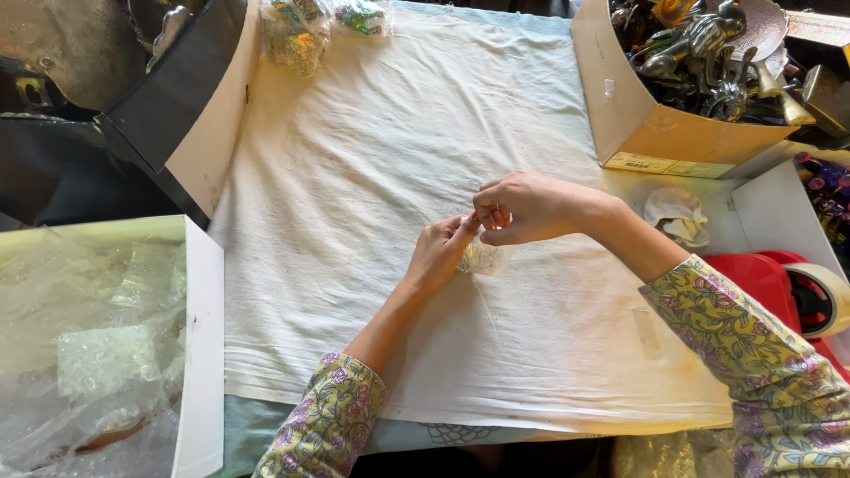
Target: The person wraps a small decorative item in bubble wrap, trims the excess with scissors, and seals it with tape. They then pick up a small, colorful figurine and wipe it thoroughly with a white cloth.
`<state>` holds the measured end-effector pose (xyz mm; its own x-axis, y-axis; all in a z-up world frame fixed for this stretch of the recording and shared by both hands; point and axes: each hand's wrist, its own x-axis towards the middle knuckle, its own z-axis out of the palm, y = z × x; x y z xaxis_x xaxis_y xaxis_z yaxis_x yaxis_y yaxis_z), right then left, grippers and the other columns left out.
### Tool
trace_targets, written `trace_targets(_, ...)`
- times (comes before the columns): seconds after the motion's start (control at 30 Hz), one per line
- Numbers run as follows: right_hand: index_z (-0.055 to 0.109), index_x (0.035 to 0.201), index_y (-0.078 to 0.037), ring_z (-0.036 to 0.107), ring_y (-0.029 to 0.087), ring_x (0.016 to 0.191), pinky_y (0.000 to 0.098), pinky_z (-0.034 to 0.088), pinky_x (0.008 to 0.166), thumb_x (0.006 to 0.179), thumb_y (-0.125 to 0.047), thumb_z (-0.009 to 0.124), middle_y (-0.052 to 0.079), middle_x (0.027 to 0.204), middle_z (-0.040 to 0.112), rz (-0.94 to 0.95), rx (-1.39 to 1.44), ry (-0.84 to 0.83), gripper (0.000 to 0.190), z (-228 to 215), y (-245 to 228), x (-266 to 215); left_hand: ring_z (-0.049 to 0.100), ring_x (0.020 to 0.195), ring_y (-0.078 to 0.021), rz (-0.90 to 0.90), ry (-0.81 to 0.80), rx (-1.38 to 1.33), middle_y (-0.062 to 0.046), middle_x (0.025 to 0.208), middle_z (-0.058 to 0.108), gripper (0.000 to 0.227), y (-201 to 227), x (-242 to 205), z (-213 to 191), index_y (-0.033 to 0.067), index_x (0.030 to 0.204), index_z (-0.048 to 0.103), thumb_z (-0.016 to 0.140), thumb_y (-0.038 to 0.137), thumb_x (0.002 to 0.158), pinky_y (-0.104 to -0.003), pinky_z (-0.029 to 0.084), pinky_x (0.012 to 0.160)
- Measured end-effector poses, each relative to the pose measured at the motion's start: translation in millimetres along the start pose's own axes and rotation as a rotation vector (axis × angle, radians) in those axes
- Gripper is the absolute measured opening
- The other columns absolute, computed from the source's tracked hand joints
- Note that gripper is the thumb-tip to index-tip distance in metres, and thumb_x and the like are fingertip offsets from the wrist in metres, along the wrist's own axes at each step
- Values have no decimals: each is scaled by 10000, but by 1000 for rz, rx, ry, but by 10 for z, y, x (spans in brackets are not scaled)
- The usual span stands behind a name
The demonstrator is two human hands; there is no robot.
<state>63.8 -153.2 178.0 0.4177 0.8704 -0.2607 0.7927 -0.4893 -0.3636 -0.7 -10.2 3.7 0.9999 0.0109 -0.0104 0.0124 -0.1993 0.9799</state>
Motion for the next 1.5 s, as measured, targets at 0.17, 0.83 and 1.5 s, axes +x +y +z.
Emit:
trace_targets(0.17,704,880,-37,654,225,733,381,535,692,842,-280,738,76,771,666,-13,-7,22,248,26,30,-22,371,508,-68,17,4,2,35,520,382,632,12,-5,9,97,877,748,437,633,1001,-340,264,456)
trace_targets(0.83,593,1273,-7,623,278,1172,412,581,964,1134,-167,696,142,1317,545,-96,-94,1324,236,737,262,-265,462,572,-98,-22,252,-18,-56,598,539,737,4,-42,-24,0,844,749,466,648,1053,-297,351,512)
trace_targets(1.5,650,1375,-101,603,226,1182,510,382,1213,871,-48,665,52,1399,638,-192,-292,996,507,1297,214,-179,569,499,-113,121,303,-8,-99,549,581,540,353,-204,-36,93,1084,766,439,521,1040,-339,432,489)
